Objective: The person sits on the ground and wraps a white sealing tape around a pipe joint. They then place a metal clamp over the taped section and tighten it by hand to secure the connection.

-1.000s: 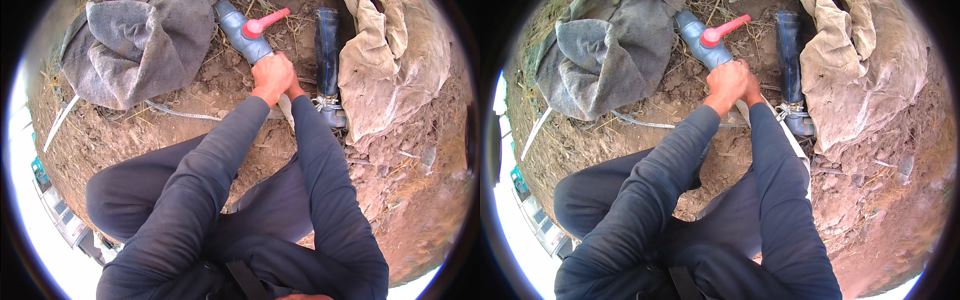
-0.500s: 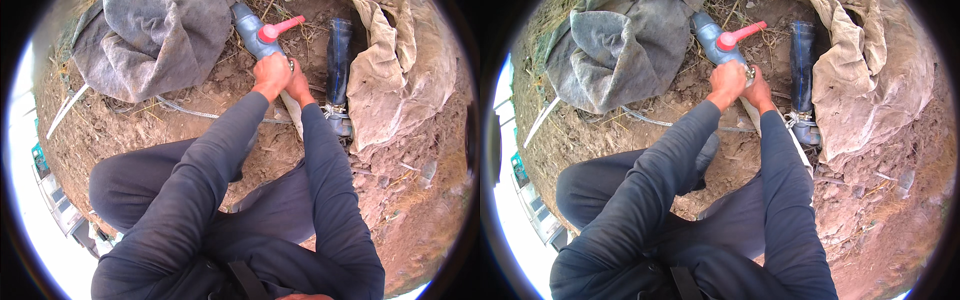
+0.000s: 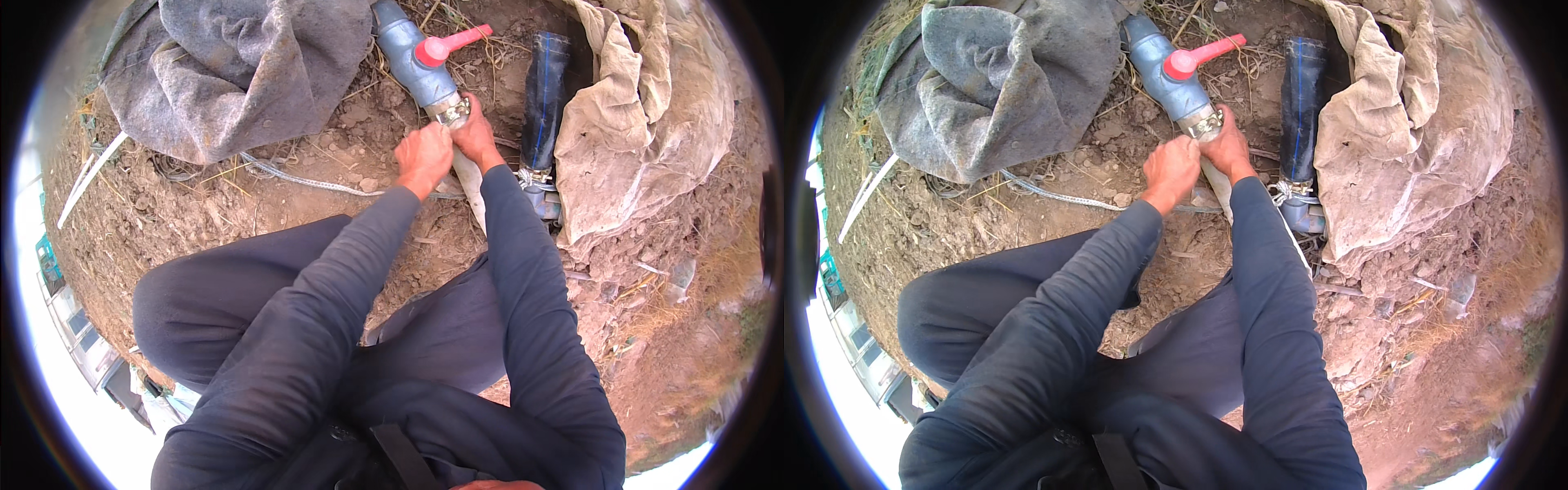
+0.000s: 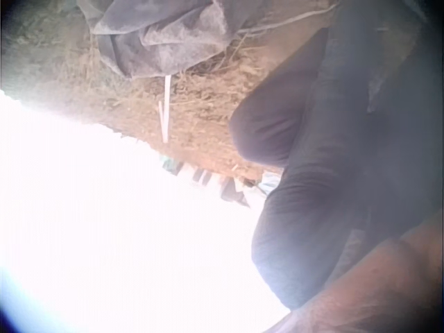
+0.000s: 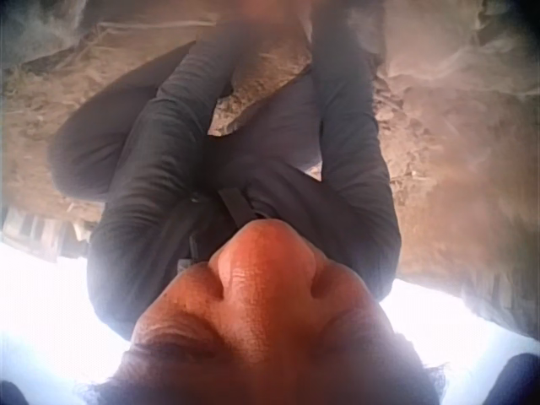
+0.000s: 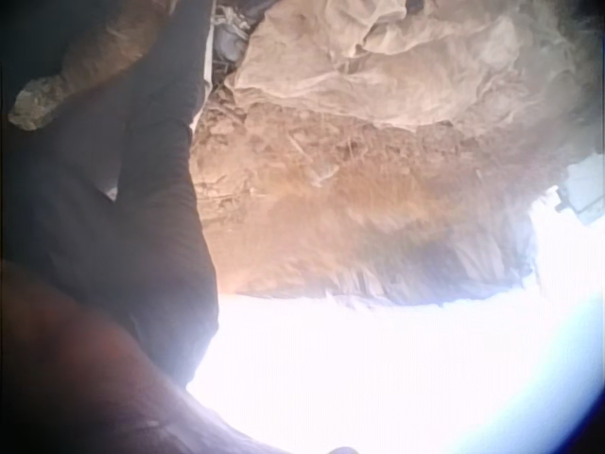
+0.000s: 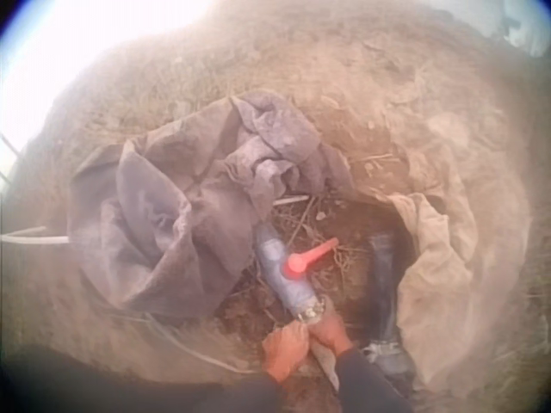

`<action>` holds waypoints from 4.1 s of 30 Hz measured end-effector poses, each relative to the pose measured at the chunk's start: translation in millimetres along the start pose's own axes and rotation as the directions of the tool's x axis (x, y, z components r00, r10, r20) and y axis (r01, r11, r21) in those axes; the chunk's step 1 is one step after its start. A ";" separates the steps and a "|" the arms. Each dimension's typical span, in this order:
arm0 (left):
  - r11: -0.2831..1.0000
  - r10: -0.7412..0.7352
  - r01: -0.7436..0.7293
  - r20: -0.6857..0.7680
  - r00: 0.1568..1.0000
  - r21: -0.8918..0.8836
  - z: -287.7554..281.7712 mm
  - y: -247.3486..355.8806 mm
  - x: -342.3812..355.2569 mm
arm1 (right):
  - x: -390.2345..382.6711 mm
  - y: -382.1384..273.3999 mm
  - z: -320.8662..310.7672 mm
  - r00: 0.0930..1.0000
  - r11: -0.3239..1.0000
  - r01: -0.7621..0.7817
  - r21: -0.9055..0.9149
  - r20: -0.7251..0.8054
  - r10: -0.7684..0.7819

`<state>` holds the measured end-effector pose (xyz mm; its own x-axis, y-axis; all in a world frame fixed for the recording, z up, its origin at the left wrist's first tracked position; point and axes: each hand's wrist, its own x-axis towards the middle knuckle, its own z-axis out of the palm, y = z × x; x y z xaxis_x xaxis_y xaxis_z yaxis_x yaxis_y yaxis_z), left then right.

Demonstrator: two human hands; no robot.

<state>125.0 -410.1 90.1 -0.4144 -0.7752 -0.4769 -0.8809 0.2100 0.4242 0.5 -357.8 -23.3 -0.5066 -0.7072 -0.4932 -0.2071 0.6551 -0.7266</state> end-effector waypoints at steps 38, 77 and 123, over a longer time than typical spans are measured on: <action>0.856 0.069 -0.364 0.619 0.783 0.366 -71.2 27.7 97.9 | -47.7 -27.7 6.1 0.924 0.999 -0.036 -0.040 -0.383 0.018; -0.118 0.619 -0.709 0.610 0.495 0.695 -11.5 52.2 78.2 | -157.8 29.7 -0.5 0.622 0.687 -0.047 0.725 -0.517 0.588; 0.889 0.049 0.341 0.806 0.590 -0.305 -7.9 -6.3 81.2 | -236.6 -15.7 -138.4 0.643 0.315 0.447 0.837 -0.546 0.537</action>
<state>98.7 -479.1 54.8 -0.4723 0.0328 -0.8808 -0.8551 -0.2595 0.4488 7.8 -164.0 171.0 -0.8937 0.0421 -0.4467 0.4091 -0.3322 -0.8499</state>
